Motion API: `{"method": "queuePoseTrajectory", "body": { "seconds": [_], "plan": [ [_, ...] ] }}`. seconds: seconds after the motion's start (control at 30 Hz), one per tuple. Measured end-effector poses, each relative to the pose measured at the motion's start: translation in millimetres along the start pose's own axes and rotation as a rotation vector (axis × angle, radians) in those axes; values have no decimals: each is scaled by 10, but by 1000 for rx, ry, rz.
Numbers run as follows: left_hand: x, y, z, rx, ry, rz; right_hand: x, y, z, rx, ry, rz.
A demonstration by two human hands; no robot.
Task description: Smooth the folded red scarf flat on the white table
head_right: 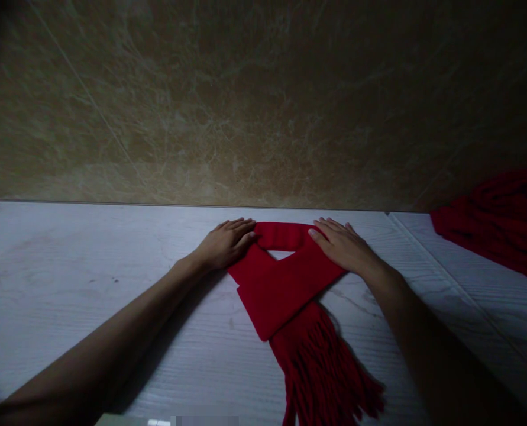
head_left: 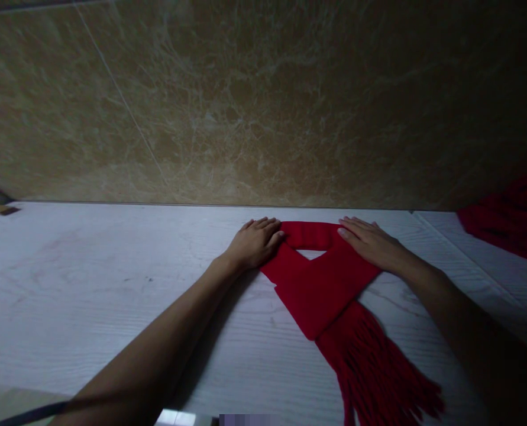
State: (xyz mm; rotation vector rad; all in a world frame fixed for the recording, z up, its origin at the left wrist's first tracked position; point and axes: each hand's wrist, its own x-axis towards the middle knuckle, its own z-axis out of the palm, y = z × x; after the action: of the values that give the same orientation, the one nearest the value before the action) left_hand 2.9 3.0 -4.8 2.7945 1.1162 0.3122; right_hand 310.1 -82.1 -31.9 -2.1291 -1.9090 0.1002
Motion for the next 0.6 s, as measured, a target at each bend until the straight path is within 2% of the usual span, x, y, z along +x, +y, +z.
{"method": "queuePoseTrajectory", "body": {
  "seconds": [0.6],
  "plan": [
    [-7, 14, -12, -1, -4, -17, -4, -24, -14, 6, -11, 13]
  ]
}}
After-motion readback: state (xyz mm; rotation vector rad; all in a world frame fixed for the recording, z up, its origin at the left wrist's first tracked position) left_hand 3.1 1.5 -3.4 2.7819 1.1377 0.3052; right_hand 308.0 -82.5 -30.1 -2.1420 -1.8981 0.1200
